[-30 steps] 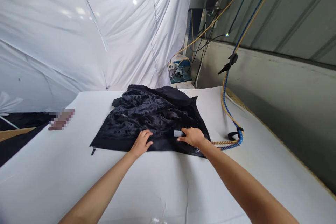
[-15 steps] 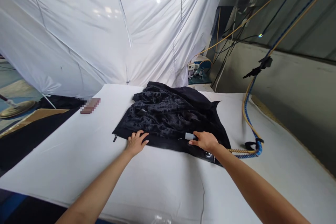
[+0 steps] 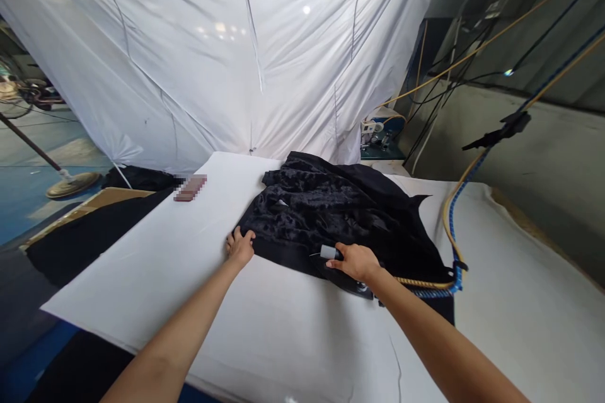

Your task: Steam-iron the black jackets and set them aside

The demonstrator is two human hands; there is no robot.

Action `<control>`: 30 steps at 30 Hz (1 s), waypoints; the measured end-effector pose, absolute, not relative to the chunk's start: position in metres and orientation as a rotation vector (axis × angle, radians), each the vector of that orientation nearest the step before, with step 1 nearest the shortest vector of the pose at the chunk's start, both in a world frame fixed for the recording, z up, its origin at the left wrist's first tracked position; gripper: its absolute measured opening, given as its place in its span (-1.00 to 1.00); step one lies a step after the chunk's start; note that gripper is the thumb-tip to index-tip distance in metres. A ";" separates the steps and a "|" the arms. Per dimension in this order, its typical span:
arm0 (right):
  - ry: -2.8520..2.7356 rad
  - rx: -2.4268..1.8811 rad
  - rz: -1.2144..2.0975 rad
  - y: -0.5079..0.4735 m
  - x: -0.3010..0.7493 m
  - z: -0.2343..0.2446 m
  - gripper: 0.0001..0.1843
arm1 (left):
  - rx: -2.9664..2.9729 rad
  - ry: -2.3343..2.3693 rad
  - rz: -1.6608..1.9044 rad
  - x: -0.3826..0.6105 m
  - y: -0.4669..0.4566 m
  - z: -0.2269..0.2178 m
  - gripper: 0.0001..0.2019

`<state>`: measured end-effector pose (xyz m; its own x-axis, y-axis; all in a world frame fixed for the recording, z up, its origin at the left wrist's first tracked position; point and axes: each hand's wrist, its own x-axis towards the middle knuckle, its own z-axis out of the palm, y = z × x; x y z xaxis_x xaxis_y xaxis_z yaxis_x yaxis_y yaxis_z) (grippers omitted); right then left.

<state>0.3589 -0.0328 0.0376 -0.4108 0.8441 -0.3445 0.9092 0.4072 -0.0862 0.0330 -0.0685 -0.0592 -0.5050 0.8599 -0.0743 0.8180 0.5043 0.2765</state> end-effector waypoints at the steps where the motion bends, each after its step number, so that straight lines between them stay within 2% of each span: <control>1: 2.421 1.530 -0.376 -0.032 0.349 0.037 -0.38 | 1.357 2.562 0.321 0.025 -0.067 -0.059 -0.76; 6: 2.436 1.467 -0.350 -0.031 0.300 0.037 -0.40 | 1.231 2.538 0.383 -0.013 -0.061 -0.054 -0.75; 12: 2.446 1.439 -0.358 -0.032 0.243 0.035 -0.43 | 1.338 2.351 0.625 -0.041 -0.056 -0.057 -0.75; 21: 2.457 1.494 -0.372 -0.024 0.171 0.036 -0.49 | 1.373 2.263 0.879 -0.056 -0.052 -0.057 -0.62; 25: 2.433 1.507 -0.405 -0.022 0.166 0.038 -0.49 | 1.497 2.101 1.093 -0.040 -0.049 -0.044 -0.63; 30: 2.371 1.571 -0.420 -0.028 0.212 0.042 -0.48 | 1.646 1.963 1.147 -0.006 -0.048 -0.025 -0.65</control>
<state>0.2118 -0.0277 0.0417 -0.3783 0.8469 -0.3738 0.9237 0.3717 -0.0927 -0.0056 -0.0483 -0.0246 -0.2757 0.9317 0.2364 0.6632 0.0063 0.7484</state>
